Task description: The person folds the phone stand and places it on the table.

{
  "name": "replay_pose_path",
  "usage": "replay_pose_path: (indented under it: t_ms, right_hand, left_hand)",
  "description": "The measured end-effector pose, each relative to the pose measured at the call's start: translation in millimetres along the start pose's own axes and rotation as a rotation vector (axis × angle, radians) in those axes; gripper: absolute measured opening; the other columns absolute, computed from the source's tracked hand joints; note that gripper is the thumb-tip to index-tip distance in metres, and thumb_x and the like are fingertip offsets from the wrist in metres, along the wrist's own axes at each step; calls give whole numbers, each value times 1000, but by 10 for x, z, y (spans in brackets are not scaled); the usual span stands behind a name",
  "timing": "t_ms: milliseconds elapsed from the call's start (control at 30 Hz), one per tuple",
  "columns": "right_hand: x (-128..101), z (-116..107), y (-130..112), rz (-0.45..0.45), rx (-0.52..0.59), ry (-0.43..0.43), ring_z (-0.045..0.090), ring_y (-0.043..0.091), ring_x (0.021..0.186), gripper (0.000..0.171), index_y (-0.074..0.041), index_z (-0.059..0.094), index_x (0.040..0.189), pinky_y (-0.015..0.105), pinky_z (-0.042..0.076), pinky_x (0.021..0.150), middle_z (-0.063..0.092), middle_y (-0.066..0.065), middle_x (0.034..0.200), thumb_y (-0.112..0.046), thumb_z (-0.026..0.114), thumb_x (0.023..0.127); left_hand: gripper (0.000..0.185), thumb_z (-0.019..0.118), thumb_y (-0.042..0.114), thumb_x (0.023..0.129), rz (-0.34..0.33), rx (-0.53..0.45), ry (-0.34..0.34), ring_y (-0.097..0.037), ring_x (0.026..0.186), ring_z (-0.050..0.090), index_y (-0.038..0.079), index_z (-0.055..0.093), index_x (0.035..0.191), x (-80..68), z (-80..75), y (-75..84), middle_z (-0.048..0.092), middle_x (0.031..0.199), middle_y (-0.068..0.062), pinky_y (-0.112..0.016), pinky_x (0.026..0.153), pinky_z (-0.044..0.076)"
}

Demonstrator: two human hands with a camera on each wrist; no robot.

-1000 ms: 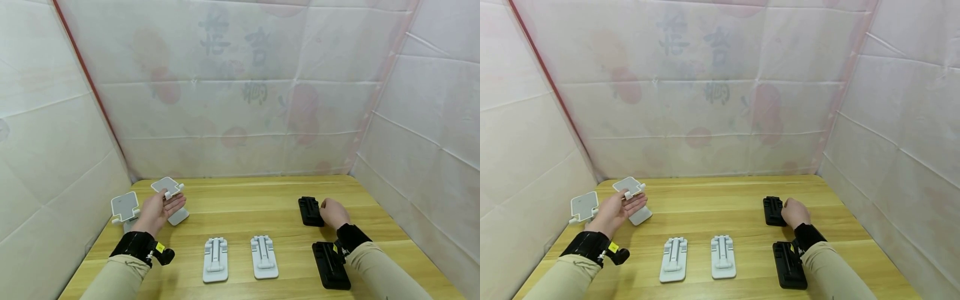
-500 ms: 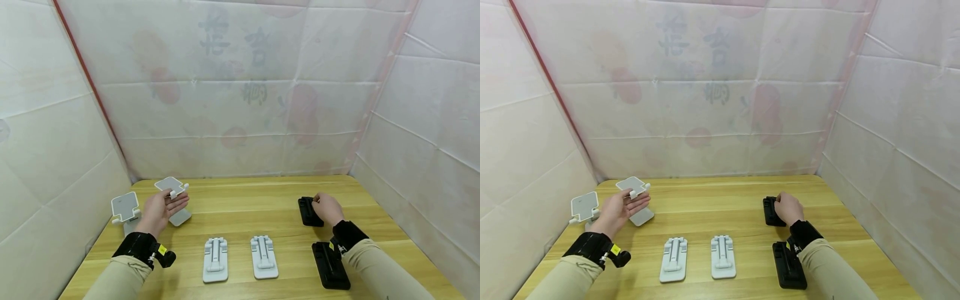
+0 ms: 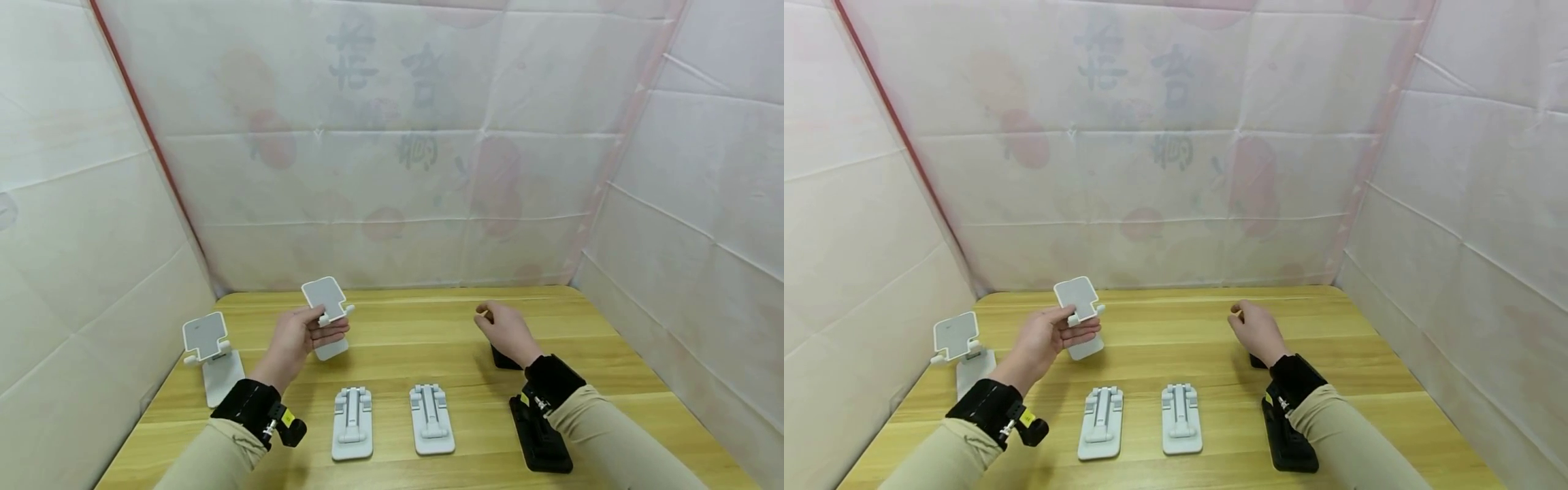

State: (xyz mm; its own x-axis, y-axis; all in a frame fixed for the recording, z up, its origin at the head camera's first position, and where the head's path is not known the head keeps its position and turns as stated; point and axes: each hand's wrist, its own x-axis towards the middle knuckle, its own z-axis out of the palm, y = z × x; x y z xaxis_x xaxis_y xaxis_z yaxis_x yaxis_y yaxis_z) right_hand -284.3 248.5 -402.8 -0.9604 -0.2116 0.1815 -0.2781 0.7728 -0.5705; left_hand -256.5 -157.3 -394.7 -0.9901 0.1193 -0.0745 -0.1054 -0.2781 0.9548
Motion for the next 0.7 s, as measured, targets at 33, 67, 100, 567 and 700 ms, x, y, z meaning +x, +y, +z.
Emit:
replay_pose_path:
  t_ms: [33, 67, 100, 567, 700]
  right_hand:
    - [7, 15, -47, -12, 5, -1, 58, 21, 86, 32, 2, 58, 132, 37, 49, 78, 64, 10, 104, -18, 52, 109]
    - [17, 30, -92, -25, 7, 1, 57, 20, 83, 31, 1, 60, 131, 36, 48, 76, 65, 9, 101, -19, 53, 108]
    - [23, 44, -137, -40, 11, -1, 55, 19, 81, 31, 1, 60, 131, 36, 47, 75, 64, 8, 99, -20, 53, 108]
    - [-5, 146, -573, -36, 316, -169, 61, 18, 105, 36, -15, 57, 139, 39, 51, 94, 65, 4, 108, -33, 53, 108]
    - [-11, 158, -645, 0, 413, -221, 61, 19, 113, 41, -17, 57, 140, 40, 49, 104, 66, 2, 114, -39, 55, 106]
  left_hand:
    - [47, 44, 23, 111, 4, 14, -12, -30, 101, 75, -13, 44, 141, 1, 31, -11, 75, 109, -22, -46, 97, 60]
    - [47, 45, 23, 111, 4, 27, -23, -31, 101, 75, -13, 46, 141, 3, 62, -24, 74, 110, -23, -47, 97, 59]
    - [47, 46, 23, 110, 6, 41, -34, -32, 102, 75, -13, 47, 140, 1, 93, -35, 74, 110, -24, -47, 97, 59]
    - [46, 54, 21, 106, 36, 157, -209, -34, 99, 75, -14, 53, 136, -37, 497, -172, 72, 111, -29, -51, 94, 60]
    - [45, 56, 23, 106, 41, 190, -257, -33, 97, 76, -14, 58, 131, -52, 614, -199, 74, 107, -28, -51, 93, 61]
